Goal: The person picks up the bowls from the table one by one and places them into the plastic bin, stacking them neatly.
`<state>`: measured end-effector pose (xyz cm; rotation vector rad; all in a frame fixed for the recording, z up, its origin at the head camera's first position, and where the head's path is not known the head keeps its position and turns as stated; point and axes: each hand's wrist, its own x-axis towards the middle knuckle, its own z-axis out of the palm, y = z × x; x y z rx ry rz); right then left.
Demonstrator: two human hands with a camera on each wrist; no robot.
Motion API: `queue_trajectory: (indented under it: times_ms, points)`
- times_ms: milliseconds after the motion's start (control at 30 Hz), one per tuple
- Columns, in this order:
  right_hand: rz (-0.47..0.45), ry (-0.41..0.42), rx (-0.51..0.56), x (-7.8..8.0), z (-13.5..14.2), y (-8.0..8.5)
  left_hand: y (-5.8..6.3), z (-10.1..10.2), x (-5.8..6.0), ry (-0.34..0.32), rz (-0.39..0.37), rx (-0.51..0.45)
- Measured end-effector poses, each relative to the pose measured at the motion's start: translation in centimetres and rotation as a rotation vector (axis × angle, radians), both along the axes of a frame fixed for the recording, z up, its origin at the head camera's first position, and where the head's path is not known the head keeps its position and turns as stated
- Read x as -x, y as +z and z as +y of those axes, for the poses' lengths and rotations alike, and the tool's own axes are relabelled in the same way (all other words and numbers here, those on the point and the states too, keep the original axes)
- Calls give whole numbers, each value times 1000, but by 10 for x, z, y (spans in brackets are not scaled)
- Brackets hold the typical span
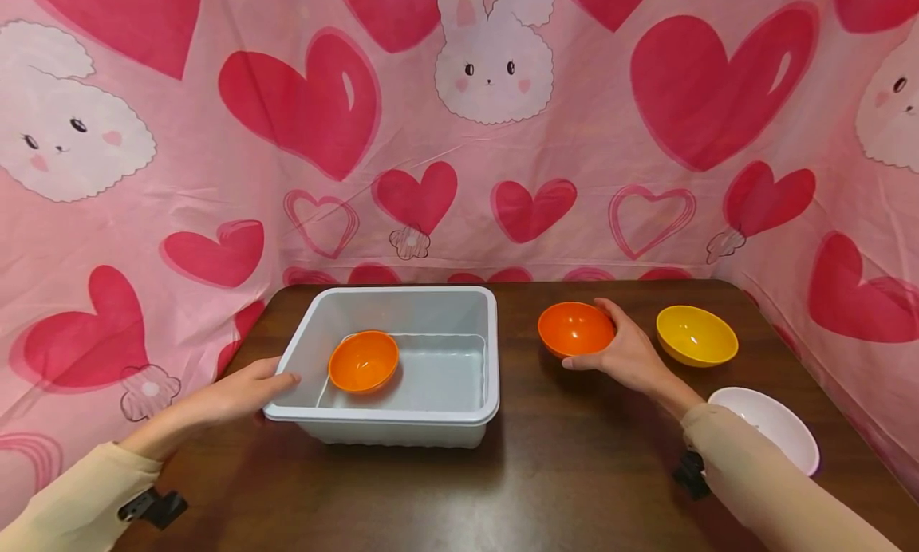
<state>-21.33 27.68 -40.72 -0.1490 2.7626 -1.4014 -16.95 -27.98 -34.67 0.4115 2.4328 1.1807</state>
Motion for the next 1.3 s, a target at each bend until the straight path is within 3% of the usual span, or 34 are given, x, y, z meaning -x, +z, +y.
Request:
queue_trajectory:
  times_ms: [433,1300]
  points:
    - [13,23,50,-9,-7,19,3,0,0,-15,5,6]
    - [92,67,22,-21,-14,49,2,-1,-1,2,4,6]
